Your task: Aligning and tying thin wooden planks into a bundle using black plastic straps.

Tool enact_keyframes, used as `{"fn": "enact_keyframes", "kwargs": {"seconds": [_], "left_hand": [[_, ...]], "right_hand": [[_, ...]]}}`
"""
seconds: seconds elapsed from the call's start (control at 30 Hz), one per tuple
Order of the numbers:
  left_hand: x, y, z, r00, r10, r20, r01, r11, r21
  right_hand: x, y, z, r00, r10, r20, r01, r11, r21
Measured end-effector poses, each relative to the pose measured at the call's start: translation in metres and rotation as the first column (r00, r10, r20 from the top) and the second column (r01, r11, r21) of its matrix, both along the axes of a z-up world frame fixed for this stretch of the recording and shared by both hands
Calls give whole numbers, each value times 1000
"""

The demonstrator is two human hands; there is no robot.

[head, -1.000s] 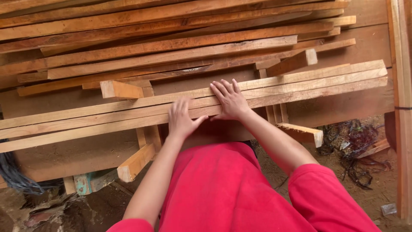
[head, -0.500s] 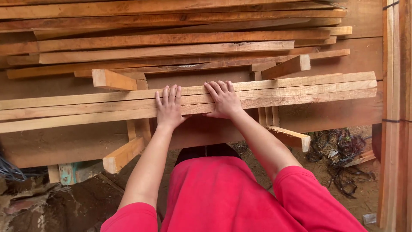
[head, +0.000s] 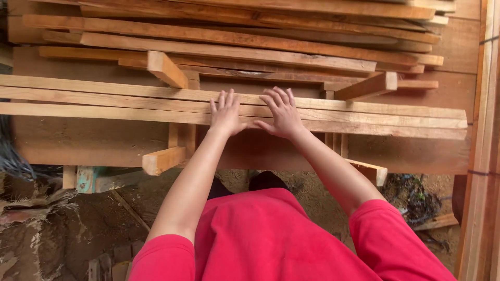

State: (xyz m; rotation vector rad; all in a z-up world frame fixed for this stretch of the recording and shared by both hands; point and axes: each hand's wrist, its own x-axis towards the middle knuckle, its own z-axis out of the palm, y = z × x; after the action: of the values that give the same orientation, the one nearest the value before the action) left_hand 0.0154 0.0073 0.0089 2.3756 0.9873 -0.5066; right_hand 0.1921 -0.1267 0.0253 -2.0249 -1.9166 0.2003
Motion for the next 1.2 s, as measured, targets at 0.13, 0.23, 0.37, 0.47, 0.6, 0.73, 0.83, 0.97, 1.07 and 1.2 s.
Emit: {"fn": "enact_keyframes", "kwargs": {"seconds": [0.13, 0.23, 0.37, 0.47, 0.6, 0.73, 0.83, 0.97, 1.07, 1.2], "left_hand": [[-17, 20, -27, 988, 51, 147, -56, 998, 35], [-50, 43, 20, 947, 61, 316, -121, 977, 176], [-138, 77, 83, 808, 88, 582, -206, 969, 140], [-203, 112, 118, 695, 89, 714, -235, 966, 109], [-302, 164, 117, 620, 125, 775, -293, 953, 81], [-392, 212, 110, 600, 87, 795, -323, 936, 141], [-454, 235, 96, 609, 151, 779, -359, 928, 100], [-521, 260, 76, 613, 250, 749, -450, 890, 71], [-557, 268, 52, 592, 339, 731, -523, 852, 29], [-600, 273, 0, 597, 469, 650, -642, 766, 37]], "right_hand": [[-41, 41, 23, 960, 81, -269, -19, 974, 224], [-84, 82, 49, 963, 95, -254, -17, 955, 295], [-160, 130, 81, 895, 170, -412, -32, 947, 320], [-214, 173, 106, 826, 239, -510, -112, 957, 267], [-288, 244, 106, 795, 364, -486, -261, 928, 267], [-361, 299, 142, 812, 372, -449, -334, 928, 164], [-411, 332, 131, 825, 390, -409, -394, 916, 79], [-475, 374, 96, 789, 381, -482, -430, 903, 9], [-523, 397, 72, 770, 367, -522, -453, 891, -42], [-584, 416, 24, 736, 331, -591, -490, 862, -128]]}}
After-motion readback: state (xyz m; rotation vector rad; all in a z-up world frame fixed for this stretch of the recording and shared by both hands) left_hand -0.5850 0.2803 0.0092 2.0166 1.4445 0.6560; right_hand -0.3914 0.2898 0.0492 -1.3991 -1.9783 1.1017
